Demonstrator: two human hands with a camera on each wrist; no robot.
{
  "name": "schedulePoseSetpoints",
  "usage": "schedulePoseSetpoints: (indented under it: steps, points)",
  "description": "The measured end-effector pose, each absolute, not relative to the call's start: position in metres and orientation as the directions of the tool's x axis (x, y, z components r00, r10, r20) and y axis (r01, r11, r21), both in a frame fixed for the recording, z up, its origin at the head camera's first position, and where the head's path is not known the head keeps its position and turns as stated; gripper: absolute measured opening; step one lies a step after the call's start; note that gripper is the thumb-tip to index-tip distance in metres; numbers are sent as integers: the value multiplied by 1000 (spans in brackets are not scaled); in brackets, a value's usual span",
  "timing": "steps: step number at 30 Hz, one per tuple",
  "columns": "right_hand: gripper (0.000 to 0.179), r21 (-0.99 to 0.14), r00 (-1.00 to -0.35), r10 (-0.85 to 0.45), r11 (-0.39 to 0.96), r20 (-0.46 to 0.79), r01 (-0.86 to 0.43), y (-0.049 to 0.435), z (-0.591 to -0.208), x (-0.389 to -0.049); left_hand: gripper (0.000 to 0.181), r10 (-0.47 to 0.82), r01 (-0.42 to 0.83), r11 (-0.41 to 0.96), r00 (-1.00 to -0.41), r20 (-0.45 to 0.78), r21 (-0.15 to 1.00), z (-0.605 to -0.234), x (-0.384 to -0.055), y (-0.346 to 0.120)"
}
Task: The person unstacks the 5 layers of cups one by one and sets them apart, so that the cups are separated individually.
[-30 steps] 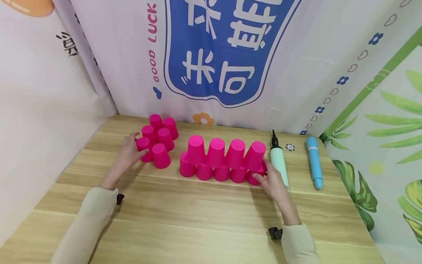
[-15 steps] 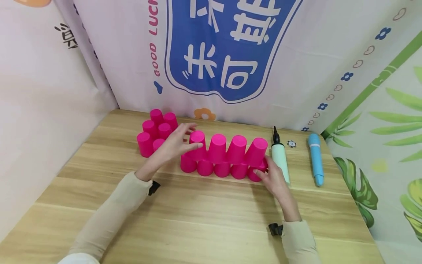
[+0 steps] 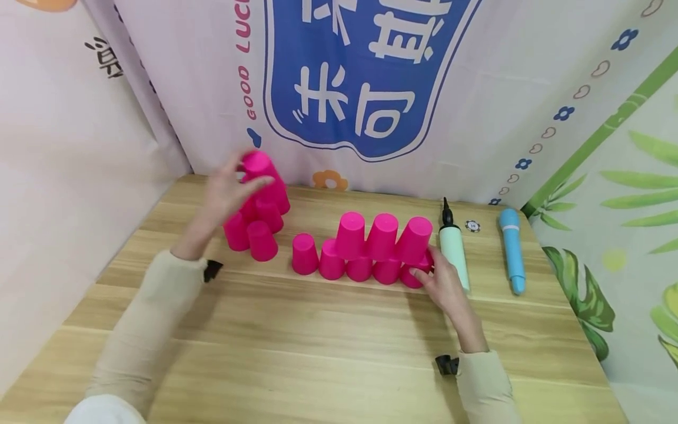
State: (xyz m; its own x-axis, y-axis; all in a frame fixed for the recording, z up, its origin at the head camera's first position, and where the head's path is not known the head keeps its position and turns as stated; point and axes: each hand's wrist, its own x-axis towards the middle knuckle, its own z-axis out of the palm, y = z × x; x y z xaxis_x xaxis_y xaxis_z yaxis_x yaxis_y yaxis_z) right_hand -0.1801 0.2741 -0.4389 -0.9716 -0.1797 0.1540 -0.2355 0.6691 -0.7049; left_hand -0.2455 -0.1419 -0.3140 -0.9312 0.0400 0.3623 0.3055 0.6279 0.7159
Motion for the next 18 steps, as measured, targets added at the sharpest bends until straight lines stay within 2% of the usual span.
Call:
schedulePoseSetpoints:
  steps: [4,7,13,18]
  points:
    - [56,-700,-972,-179,676,150,-232,275,-437,-181,59,-150,149,680,-930,335,718,-322,-276,-197]
    - [56,-694,-974,-181,683,138,-226,277,-435,-182,55,-217,80,717,-919,330,693,-345,-295,-228]
    - [58,-697,-974,-178,680,140,-225,277,-436,-180,50,-174,17,777,-955,241,629,-397,-314,-253]
    - [58,-699,-967,-190,669,168,-252,276,-438,-179,45,-147,30,789,-961,235,614,-421,-317,-254]
